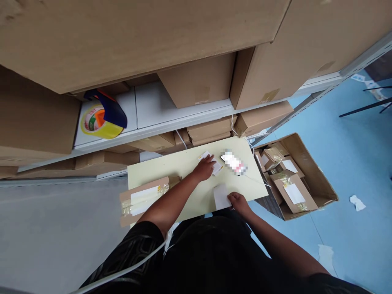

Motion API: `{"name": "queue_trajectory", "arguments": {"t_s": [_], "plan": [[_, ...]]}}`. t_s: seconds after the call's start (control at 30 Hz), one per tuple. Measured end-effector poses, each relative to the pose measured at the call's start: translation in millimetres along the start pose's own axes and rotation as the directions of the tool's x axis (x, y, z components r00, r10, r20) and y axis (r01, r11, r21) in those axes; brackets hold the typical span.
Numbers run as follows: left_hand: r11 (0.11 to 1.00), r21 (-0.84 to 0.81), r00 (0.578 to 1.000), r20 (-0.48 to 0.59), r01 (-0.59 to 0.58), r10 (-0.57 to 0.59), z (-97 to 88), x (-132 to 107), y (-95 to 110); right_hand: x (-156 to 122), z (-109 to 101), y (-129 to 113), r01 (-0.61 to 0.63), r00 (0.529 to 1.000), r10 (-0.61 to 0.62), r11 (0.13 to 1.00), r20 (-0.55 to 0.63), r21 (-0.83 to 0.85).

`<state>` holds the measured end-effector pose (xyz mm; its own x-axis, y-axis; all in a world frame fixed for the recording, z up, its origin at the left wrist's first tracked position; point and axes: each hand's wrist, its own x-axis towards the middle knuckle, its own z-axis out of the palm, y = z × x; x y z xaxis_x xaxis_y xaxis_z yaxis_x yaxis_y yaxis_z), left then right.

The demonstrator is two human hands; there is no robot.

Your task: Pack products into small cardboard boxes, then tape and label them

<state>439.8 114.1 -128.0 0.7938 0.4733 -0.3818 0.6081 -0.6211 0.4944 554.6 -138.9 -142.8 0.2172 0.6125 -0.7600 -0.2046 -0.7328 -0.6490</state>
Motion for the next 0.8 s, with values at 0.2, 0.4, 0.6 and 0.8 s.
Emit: {"name": "queue_trajectory", "arguments": {"t_s": [0.2, 0.4, 0.6, 0.8], "plan": [[0.647, -0.707, 0.949, 0.109, 0.284, -0.297, -38.2, -65, 15, -25, -8, -83, 0.336, 0.941, -0.336, 0.942, 0.048, 0.003], [0.312, -0.939, 0.957, 0.051, 0.144, -0.287, -76.1, -155, 28, -51, 14, -132, 0.427, 0.892, -0.421, 0.904, 0.165, 0.002], [0.424, -0.906, 0.906, -0.193, -0.016, -0.378, -94.3, -233, 23, -66, 85, -169, 0.465, 0.855, -0.446, 0.885, 0.264, -0.011], [0.348, -0.918, 0.893, -0.309, -0.191, -0.326, -112.6, -314, 1, -101, 168, -195, 0.412, 0.875, -0.396, 0.911, 0.279, 0.002]]}}
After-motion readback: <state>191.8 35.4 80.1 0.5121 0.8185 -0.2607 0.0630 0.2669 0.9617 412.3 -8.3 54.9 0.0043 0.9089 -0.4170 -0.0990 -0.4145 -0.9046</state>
